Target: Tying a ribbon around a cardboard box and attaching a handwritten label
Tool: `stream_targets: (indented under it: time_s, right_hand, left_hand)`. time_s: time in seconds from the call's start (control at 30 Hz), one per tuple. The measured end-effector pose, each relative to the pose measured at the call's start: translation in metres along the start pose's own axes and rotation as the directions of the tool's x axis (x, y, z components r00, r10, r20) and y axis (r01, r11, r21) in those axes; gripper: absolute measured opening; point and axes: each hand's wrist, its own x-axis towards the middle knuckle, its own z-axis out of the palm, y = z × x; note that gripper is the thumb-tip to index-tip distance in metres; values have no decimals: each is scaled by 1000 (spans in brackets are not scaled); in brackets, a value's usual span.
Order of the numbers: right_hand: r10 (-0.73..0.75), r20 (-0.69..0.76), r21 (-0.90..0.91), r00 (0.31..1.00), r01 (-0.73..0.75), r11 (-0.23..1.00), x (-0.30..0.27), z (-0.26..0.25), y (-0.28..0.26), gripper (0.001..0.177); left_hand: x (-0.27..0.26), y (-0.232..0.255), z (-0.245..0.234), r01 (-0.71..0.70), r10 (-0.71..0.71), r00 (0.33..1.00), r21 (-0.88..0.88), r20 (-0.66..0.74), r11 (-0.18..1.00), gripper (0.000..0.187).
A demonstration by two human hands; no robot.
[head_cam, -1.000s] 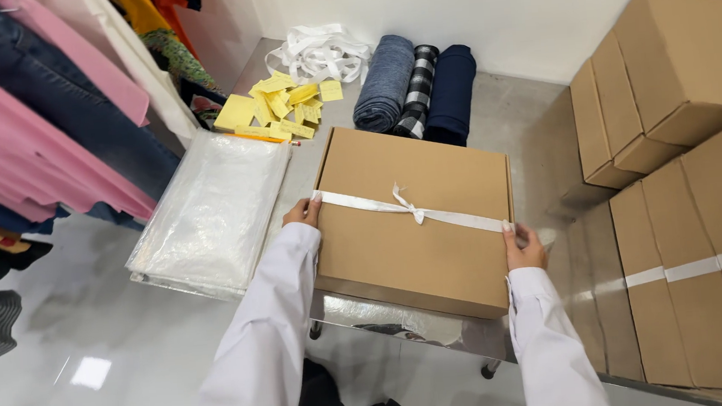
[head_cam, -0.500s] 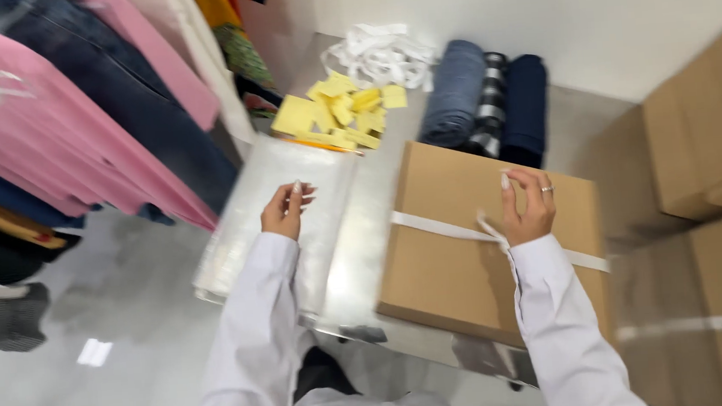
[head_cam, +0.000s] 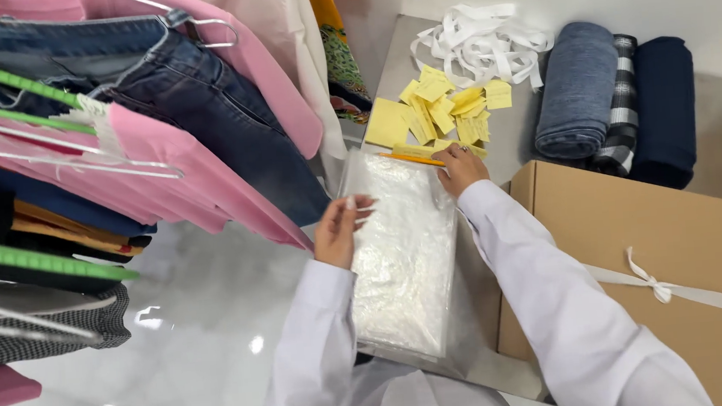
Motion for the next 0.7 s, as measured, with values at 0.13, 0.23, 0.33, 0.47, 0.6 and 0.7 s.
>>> stream_targets:
  time_s: [0.13, 0.23, 0.33, 0.47, 0.6, 0.7]
  right_hand:
    - [-17, -65, -87, 998, 11, 996, 32, 38, 9, 13]
    - [-7, 34, -218, 999, 14, 976, 45, 44, 9, 18]
    - [-1, 123, -196, 992, 25, 980, 51, 53, 8, 23]
    - [23, 164, -180, 986, 7, 984, 54, 30, 6, 32]
    - [46, 65, -78, 997, -41, 996, 12, -60, -5, 28]
    - [334, -51, 315, 941, -302, 900, -31, -99, 28, 30]
  left_hand:
    - [-9, 9, 7, 52, -52, 999, -8, 8, 999, 26]
    - [-14, 20, 10, 73, -74, 997, 49, 16, 996, 27]
    - [-16, 16, 4, 90, -91, 996, 66, 14, 994, 27]
    - [-7, -7, -5, 114, -113, 994, 74, -11, 991, 26]
    - [3, -30, -4, 155, -155, 988, 82, -14, 984, 26]
    - [17, -46, 15, 189, -188, 982, 47, -28, 981, 27]
